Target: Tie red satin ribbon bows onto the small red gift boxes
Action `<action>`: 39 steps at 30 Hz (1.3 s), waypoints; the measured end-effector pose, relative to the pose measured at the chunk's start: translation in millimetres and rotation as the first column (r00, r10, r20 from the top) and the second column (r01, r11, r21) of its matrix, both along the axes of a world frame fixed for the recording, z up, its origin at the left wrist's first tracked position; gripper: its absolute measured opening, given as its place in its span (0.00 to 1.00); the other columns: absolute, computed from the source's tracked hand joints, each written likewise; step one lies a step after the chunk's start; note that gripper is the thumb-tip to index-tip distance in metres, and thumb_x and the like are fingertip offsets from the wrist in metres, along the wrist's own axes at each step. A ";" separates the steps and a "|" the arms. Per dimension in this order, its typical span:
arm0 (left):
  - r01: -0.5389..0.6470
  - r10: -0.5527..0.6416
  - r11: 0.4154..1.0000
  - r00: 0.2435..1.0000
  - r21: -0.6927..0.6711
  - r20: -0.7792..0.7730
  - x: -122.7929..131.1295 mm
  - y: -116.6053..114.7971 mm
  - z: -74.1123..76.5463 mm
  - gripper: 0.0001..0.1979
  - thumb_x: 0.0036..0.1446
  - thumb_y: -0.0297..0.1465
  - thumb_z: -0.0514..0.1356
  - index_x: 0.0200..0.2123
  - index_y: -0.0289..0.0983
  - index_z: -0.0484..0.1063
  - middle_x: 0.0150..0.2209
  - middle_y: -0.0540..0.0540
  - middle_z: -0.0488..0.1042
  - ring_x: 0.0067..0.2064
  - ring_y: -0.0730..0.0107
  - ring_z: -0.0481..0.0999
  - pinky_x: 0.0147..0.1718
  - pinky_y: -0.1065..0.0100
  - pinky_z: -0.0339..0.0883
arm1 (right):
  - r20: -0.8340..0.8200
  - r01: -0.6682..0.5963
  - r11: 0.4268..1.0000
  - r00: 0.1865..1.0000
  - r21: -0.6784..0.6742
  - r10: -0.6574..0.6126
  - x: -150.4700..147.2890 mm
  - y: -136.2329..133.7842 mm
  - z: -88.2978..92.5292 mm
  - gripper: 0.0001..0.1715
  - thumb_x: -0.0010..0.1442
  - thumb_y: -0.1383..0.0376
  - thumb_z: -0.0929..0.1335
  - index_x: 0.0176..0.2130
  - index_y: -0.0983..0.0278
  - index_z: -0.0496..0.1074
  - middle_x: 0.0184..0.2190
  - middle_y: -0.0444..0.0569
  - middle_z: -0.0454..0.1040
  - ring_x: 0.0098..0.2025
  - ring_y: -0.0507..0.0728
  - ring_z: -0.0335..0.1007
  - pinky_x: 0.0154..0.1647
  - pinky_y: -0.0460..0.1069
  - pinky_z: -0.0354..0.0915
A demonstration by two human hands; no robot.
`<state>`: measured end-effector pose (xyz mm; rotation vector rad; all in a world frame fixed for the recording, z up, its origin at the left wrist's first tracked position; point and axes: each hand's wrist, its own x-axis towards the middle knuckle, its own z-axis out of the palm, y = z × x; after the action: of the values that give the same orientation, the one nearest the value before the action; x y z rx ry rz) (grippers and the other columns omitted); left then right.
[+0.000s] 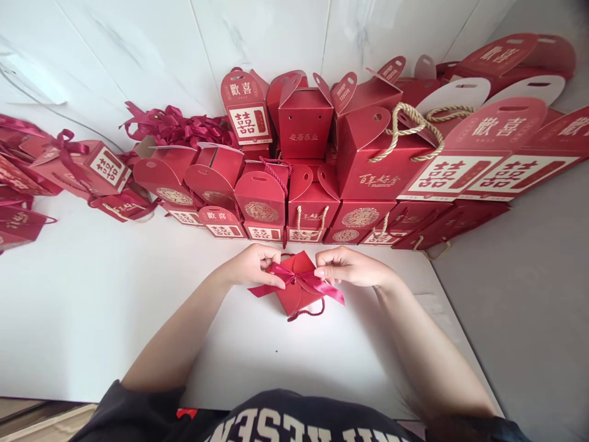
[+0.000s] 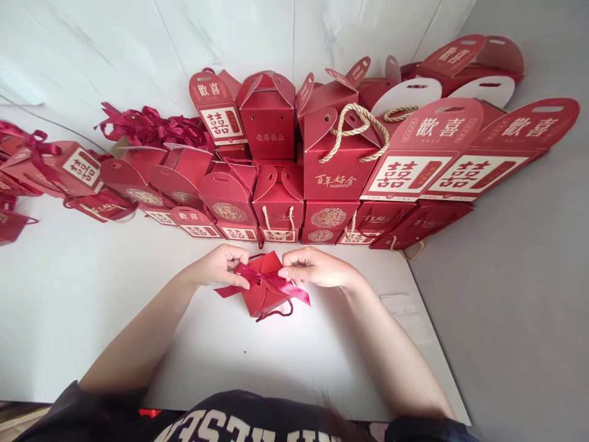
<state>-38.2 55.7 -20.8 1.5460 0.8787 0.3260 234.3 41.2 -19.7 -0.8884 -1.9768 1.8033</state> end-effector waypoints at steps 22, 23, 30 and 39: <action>-0.197 0.191 0.971 0.980 0.137 0.059 -3.2 -19.8 -7.6 0.23 0.56 0.38 0.61 0.16 0.35 0.56 0.18 0.54 0.54 0.21 0.79 0.53 0.22 0.71 0.47 | 0.040 0.372 0.917 0.924 0.147 -0.381 -1.9 -60.4 11.3 0.14 0.65 0.54 0.66 0.46 0.59 0.63 0.24 0.40 0.68 0.26 0.52 0.64 0.30 0.48 0.60; -0.216 0.209 0.964 0.976 0.158 0.056 -3.0 -20.9 -9.1 0.23 0.56 0.37 0.61 0.17 0.36 0.55 0.18 0.54 0.52 0.21 0.79 0.52 0.22 0.72 0.46 | 0.023 0.382 0.914 0.921 0.135 -0.388 -3.1 -63.8 12.0 0.13 0.66 0.55 0.66 0.45 0.59 0.63 0.24 0.40 0.68 0.26 0.52 0.64 0.30 0.48 0.60; -0.245 0.237 0.952 0.969 0.185 0.066 -5.4 -19.8 -22.0 0.23 0.56 0.36 0.60 0.17 0.36 0.52 0.18 0.55 0.51 0.21 0.80 0.51 0.21 0.72 0.45 | -0.085 0.453 0.887 0.884 -0.089 -0.460 -7.2 -78.4 -3.1 0.13 0.65 0.56 0.67 0.39 0.60 0.61 0.23 0.39 0.66 0.26 0.50 0.61 0.29 0.46 0.58; -0.173 0.182 0.967 0.983 0.189 -0.030 -2.8 -21.3 -12.9 0.21 0.49 0.40 0.67 0.20 0.36 0.58 0.18 0.57 0.53 0.22 0.80 0.51 0.22 0.73 0.47 | 0.106 0.126 0.980 0.988 -0.156 -0.110 22.9 -72.3 -3.0 0.08 0.65 0.60 0.66 0.41 0.61 0.62 0.31 0.46 0.75 0.30 0.54 0.71 0.33 0.49 0.64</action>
<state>-41.0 34.4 -33.7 1.6550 1.0510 0.5156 257.2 -31.0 -22.7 -1.1393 -1.8098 1.9066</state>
